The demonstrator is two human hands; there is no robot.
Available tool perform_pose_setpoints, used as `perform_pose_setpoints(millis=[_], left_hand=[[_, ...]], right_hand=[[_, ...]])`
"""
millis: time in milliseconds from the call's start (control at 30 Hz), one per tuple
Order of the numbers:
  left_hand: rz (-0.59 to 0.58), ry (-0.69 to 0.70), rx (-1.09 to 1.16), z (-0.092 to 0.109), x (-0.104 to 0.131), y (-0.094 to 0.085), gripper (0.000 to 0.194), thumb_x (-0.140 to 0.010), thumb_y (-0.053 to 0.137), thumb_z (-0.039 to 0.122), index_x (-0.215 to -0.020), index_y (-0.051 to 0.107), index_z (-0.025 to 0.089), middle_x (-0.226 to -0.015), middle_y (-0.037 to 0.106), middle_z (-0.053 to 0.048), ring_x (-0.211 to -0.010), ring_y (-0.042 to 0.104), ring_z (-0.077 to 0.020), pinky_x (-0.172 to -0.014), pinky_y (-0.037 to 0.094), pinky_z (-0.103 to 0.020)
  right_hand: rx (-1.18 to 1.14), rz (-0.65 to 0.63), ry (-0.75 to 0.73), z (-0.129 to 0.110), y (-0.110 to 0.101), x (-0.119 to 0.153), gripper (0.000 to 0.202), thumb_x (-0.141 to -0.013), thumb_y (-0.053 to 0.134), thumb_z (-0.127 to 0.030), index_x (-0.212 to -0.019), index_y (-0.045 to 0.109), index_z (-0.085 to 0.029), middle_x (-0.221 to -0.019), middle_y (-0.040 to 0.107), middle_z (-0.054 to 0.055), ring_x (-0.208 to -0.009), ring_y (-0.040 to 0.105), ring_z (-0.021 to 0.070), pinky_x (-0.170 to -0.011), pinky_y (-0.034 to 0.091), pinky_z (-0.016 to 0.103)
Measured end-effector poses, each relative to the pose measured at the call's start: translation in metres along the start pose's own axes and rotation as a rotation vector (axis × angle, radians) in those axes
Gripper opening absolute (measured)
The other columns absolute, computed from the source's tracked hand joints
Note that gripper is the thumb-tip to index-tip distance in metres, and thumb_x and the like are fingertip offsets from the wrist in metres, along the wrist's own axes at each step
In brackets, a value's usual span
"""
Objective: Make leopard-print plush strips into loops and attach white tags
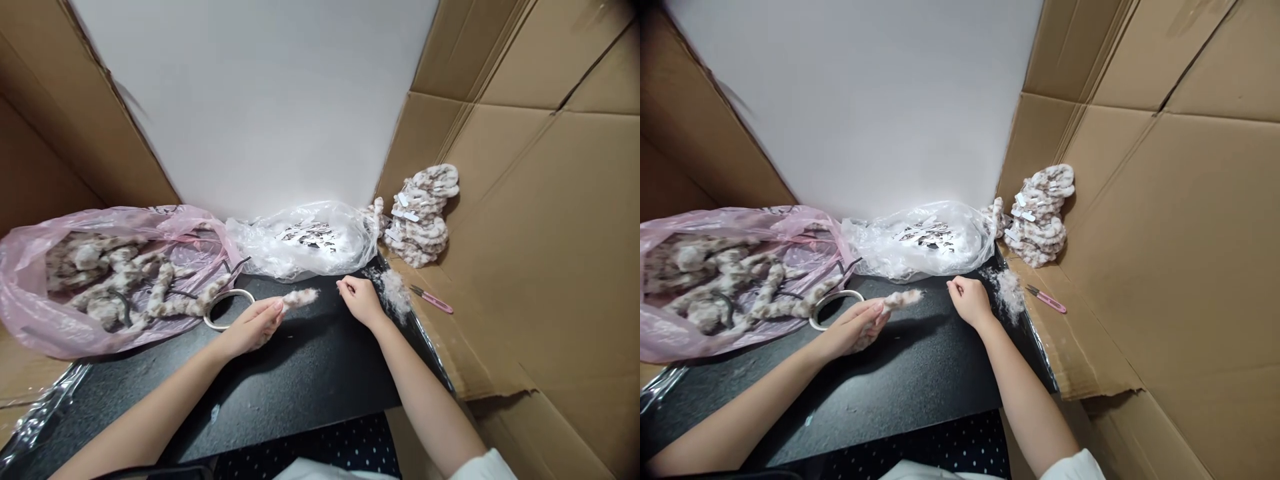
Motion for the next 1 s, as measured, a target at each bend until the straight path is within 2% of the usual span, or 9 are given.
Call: perform_pose_setpoints(millis=[133,267,400,500,633,767,833,900,1000], left_hand=[[0.045,0.055,0.087,0.008,-0.002,0.0,0.047,-0.078,0.065,0.056,-0.062,0.044,0.016,-0.055,0.033,0.006,-0.047,0.025,-0.0057,-0.041,0.02,-0.016],[0.17,0.123,0.32,0.024,-0.001,-0.014,0.041,-0.076,0.069,0.045,-0.063,0.042,0.017,-0.055,0.032,0.007,-0.045,0.027,-0.0055,-0.039,0.025,-0.014],[0.22,0.16,0.521,0.037,0.001,-0.031,0.037,-0.074,0.071,0.033,-0.061,0.041,0.017,-0.055,0.03,0.008,-0.042,0.027,-0.0049,-0.036,0.029,-0.013],[0.22,0.153,0.643,0.039,0.002,-0.038,0.032,-0.077,0.068,0.026,-0.062,0.041,0.017,-0.056,0.032,0.008,-0.041,0.029,-0.0048,-0.035,0.032,-0.013],[0.214,0.16,0.742,0.041,0.002,-0.043,0.03,-0.084,0.059,0.022,-0.062,0.04,0.018,-0.056,0.033,0.007,-0.039,0.031,-0.0051,-0.033,0.032,-0.014],[0.241,0.181,0.792,0.046,0.003,-0.048,0.031,-0.092,0.046,0.022,-0.062,0.038,0.018,-0.055,0.032,0.007,-0.038,0.03,-0.0055,-0.033,0.031,-0.013],[0.261,0.183,0.814,0.047,0.004,-0.05,0.034,-0.095,0.04,0.022,-0.061,0.037,0.018,-0.055,0.032,0.006,-0.037,0.03,-0.0058,-0.032,0.03,-0.014],[0.275,0.186,0.838,0.049,0.005,-0.052,0.037,-0.097,0.034,0.023,-0.061,0.037,0.018,-0.055,0.031,0.006,-0.036,0.03,-0.006,-0.032,0.029,-0.014],[0.274,0.2,0.878,0.052,0.005,-0.055,0.041,-0.1,0.025,0.022,-0.061,0.037,0.018,-0.054,0.032,0.006,-0.036,0.032,-0.006,-0.031,0.027,-0.015]], right_hand=[[0.112,0.053,0.014,0.001,-0.003,0.003,0.008,-0.076,0.059,-0.018,-0.069,0.064,-0.02,-0.074,0.062,0.002,-0.073,0.055,0.0181,-0.071,0.035,0.029],[0.245,0.086,0.07,-0.003,-0.008,0.007,0.016,-0.082,0.055,-0.02,-0.076,0.069,-0.021,-0.087,0.068,0.002,-0.09,0.058,0.0205,-0.083,0.032,0.034],[0.199,0.088,0.097,-0.006,-0.006,0.008,0.04,-0.094,0.035,-0.019,-0.074,0.07,-0.021,-0.074,0.069,0.001,-0.077,0.061,0.0169,-0.081,0.03,0.034],[0.134,0.131,0.132,-0.001,-0.006,0.007,0.031,-0.09,0.043,-0.021,-0.076,0.07,-0.021,-0.072,0.069,0.001,-0.073,0.061,0.0171,-0.08,0.033,0.033],[0.114,0.312,0.143,0.006,-0.019,0.007,0.022,-0.074,0.061,-0.022,-0.094,0.071,-0.021,-0.103,0.069,0.006,-0.098,0.058,0.0245,-0.086,0.037,0.036],[0.15,0.328,0.244,0.016,-0.028,0.006,0.02,-0.083,0.052,-0.027,-0.087,0.071,-0.019,-0.091,0.068,0.009,-0.095,0.057,0.0281,-0.095,0.033,0.048],[0.172,0.393,0.25,0.019,-0.035,0.007,0.024,-0.082,0.049,-0.022,-0.092,0.071,-0.02,-0.107,0.065,0.013,-0.107,0.053,0.0307,-0.098,0.031,0.051],[0.18,0.481,0.196,0.016,-0.042,0.007,0.032,-0.079,0.049,-0.018,-0.104,0.069,-0.02,-0.126,0.056,0.014,-0.119,0.046,0.0314,-0.1,0.033,0.049],[0.141,0.461,0.076,0.003,-0.034,0.009,0.034,-0.082,0.044,-0.018,-0.105,0.068,-0.018,-0.119,0.059,0.014,-0.117,0.049,0.028,-0.103,0.035,0.045]])
Point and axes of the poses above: each hand's wrist, its own x-axis away from the middle knuckle, its own y-axis out of the palm, z = x × y, the point moved 6 cm from there along -x, towards the middle knuckle
